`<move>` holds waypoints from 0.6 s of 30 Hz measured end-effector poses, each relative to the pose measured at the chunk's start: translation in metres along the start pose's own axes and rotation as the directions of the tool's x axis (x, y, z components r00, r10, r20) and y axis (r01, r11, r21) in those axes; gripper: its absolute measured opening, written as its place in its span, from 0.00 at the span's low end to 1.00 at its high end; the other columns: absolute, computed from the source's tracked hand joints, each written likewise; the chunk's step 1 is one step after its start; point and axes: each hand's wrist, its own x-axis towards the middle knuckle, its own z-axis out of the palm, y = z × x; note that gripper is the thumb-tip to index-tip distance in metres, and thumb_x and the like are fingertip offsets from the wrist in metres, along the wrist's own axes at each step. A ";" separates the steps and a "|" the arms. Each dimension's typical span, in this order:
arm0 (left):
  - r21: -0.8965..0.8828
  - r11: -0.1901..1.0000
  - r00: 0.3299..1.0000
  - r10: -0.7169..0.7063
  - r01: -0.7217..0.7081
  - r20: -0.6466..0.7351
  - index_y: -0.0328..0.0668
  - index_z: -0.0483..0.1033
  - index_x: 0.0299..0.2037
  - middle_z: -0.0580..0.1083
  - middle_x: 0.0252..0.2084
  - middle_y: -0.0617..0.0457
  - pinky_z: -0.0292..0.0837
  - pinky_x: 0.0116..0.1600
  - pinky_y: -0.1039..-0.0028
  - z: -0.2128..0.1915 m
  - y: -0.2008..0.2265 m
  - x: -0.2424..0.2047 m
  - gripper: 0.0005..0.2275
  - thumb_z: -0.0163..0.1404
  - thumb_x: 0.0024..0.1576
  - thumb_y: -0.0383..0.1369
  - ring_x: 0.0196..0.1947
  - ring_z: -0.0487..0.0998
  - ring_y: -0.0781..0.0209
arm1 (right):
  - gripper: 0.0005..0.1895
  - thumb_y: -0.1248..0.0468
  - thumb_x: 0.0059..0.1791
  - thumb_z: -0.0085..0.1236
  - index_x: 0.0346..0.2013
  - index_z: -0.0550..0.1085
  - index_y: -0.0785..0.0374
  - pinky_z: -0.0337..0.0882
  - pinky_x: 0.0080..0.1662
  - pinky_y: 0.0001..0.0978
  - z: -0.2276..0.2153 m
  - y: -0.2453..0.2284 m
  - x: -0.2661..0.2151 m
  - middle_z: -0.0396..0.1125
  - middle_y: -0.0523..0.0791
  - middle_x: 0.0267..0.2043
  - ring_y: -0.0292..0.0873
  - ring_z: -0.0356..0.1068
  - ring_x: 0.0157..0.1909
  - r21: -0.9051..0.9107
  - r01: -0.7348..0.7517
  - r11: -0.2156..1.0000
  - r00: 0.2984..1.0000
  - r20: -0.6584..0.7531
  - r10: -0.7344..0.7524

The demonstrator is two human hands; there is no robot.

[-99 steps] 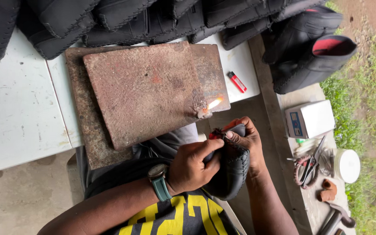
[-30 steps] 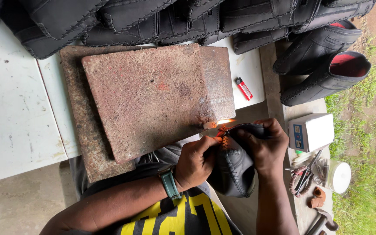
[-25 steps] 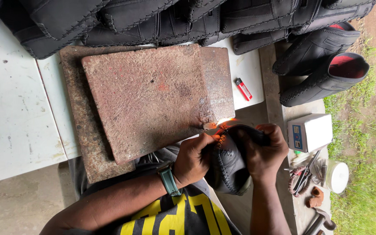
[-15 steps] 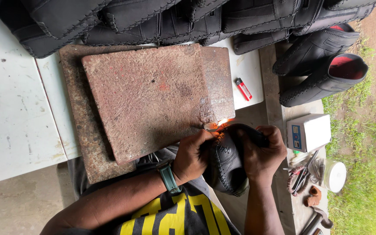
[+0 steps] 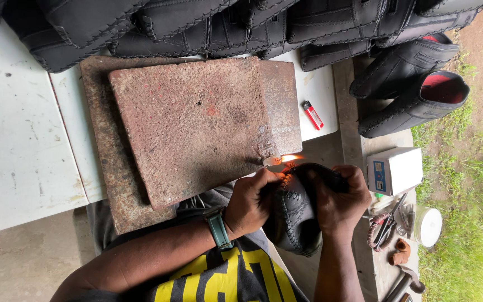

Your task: The person sews the edges of black leather wallets with red interiors using a needle and thread. They repeatedly pick up wallets from a pile, stitch the seams, and place the finished items back on the table.

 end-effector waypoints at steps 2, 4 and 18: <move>0.013 1.000 1.000 0.001 -0.001 -0.004 0.38 0.71 0.47 0.79 0.37 0.45 0.77 0.43 0.68 0.001 0.001 -0.002 0.10 0.56 0.57 0.23 0.37 0.84 0.51 | 0.15 0.67 0.44 0.73 0.36 0.72 0.63 0.68 0.41 0.20 -0.001 0.000 -0.001 0.69 0.39 0.35 0.28 0.66 0.36 -0.002 0.007 1.000 1.000 0.005 -0.007; 0.021 1.000 1.000 0.012 -0.011 -0.011 0.38 0.71 0.47 0.79 0.37 0.45 0.77 0.43 0.68 0.001 0.000 -0.003 0.10 0.56 0.57 0.22 0.39 0.84 0.50 | 0.16 0.67 0.44 0.74 0.36 0.71 0.64 0.68 0.41 0.20 -0.003 0.000 -0.002 0.69 0.39 0.34 0.28 0.66 0.36 -0.026 0.014 1.000 1.000 0.006 -0.013; -0.032 0.999 1.000 0.012 -0.012 -0.024 0.39 0.70 0.50 0.80 0.41 0.45 0.80 0.47 0.69 -0.001 -0.004 0.001 0.12 0.56 0.59 0.21 0.42 0.85 0.53 | 0.17 0.67 0.43 0.74 0.32 0.70 0.64 0.67 0.39 0.22 0.003 -0.004 0.008 0.69 0.40 0.31 0.29 0.64 0.34 -0.107 0.020 0.994 1.000 0.010 -0.019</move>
